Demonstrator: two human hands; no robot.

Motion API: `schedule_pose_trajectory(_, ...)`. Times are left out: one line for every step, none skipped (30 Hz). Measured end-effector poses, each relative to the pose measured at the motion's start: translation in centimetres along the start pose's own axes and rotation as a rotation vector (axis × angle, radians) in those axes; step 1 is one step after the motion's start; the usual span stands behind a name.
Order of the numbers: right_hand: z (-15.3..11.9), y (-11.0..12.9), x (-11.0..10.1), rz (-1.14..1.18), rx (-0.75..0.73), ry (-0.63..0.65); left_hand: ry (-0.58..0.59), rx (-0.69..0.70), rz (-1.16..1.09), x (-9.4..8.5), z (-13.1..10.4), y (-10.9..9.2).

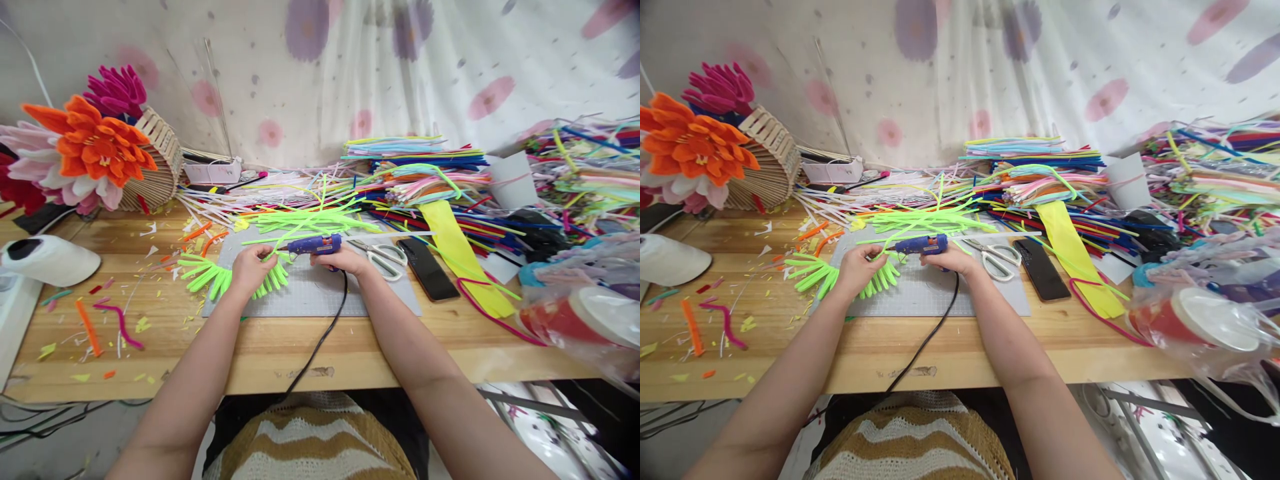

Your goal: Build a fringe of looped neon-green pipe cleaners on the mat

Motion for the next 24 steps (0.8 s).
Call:
schedule_pose_trajectory(0.03, -0.06, 0.01, -0.007, 0.001, -0.004, 0.003, -0.004, -0.008, 0.04, 0.02, 0.03)
schedule_pose_trajectory(0.05, -0.11, 0.01, -0.012, 0.000, -0.008, 0.006, -0.008, -0.015, 0.09, 0.04, 0.07)
schedule_pose_trajectory(0.06, -0.15, 0.03, -0.014, -0.001, -0.009, 0.007, -0.011, -0.019, 0.13, 0.07, 0.11)
schedule_pose_trajectory(0.07, -0.18, 0.04, -0.015, -0.004, -0.006, 0.007, -0.013, -0.023, 0.18, 0.08, 0.15)
schedule_pose_trajectory(0.07, -0.20, 0.06, -0.018, -0.006, -0.003, 0.005, -0.015, -0.026, 0.23, 0.09, 0.18)
schedule_pose_trajectory(0.07, -0.21, 0.07, -0.021, -0.008, -0.002, 0.003, -0.015, -0.026, 0.27, 0.10, 0.21)
schedule_pose_trajectory(0.07, -0.20, 0.08, -0.028, -0.010, 0.001, 0.002, -0.013, -0.025, 0.29, 0.09, 0.23)
schedule_pose_trajectory(0.07, -0.20, 0.09, -0.035, -0.011, 0.002, 0.001, -0.012, -0.022, 0.30, 0.07, 0.23)
schedule_pose_trajectory(0.07, -0.19, 0.10, -0.040, -0.011, 0.002, 0.000, -0.011, -0.019, 0.29, 0.05, 0.21)
schedule_pose_trajectory(0.07, -0.18, 0.10, -0.045, -0.012, 0.002, -0.001, -0.010, -0.015, 0.27, 0.02, 0.18)
schedule_pose_trajectory(0.07, -0.18, 0.10, -0.047, -0.011, 0.003, -0.003, -0.008, -0.009, 0.23, 0.00, 0.13)
schedule_pose_trajectory(0.08, -0.17, 0.10, -0.047, -0.010, 0.004, -0.004, -0.006, -0.005, 0.19, -0.03, 0.08)
schedule_pose_trajectory(0.09, -0.18, 0.10, -0.046, -0.009, 0.002, -0.003, -0.005, -0.001, 0.15, -0.04, 0.03)
schedule_pose_trajectory(0.09, -0.18, 0.10, -0.045, -0.007, -0.002, -0.002, -0.005, 0.001, 0.12, -0.05, 0.00)
schedule_pose_trajectory(0.10, -0.19, 0.10, -0.045, -0.006, -0.006, -0.001, -0.005, 0.001, 0.10, -0.06, -0.02)
schedule_pose_trajectory(0.11, -0.20, 0.09, -0.048, -0.003, -0.011, 0.000, -0.005, -0.001, 0.10, -0.06, -0.02)
schedule_pose_trajectory(0.12, -0.22, 0.09, -0.053, 0.000, -0.018, 0.000, -0.005, -0.004, 0.10, -0.06, -0.01)
schedule_pose_trajectory(0.13, -0.23, 0.08, -0.058, 0.002, -0.022, -0.003, -0.005, -0.007, 0.12, -0.05, 0.01)
schedule_pose_trajectory(0.13, -0.25, 0.08, -0.063, 0.003, -0.025, -0.007, -0.005, -0.010, 0.14, -0.05, 0.04)
schedule_pose_trajectory(0.14, -0.26, 0.07, -0.067, 0.003, -0.026, -0.010, -0.003, -0.012, 0.15, -0.04, 0.07)
schedule_pose_trajectory(0.15, -0.28, 0.06, -0.071, 0.002, -0.026, -0.013, -0.002, -0.014, 0.17, -0.04, 0.10)
schedule_pose_trajectory(0.16, -0.29, 0.05, -0.075, 0.000, -0.025, -0.016, -0.002, -0.015, 0.19, -0.04, 0.12)
schedule_pose_trajectory(0.17, -0.31, 0.04, -0.078, -0.001, -0.024, -0.018, -0.002, -0.016, 0.20, -0.04, 0.14)
schedule_pose_trajectory(0.17, -0.32, 0.02, -0.082, -0.003, -0.021, -0.018, -0.001, -0.018, 0.20, -0.04, 0.14)
Point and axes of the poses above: each hand's wrist, its own z-axis towards the middle knuckle, its own x-axis out of the palm, y = z × x, the point moved 1 cm from there along z, towards the middle knuckle, and after that the axes turned 11 degrees about z, right-handed, at the moved point
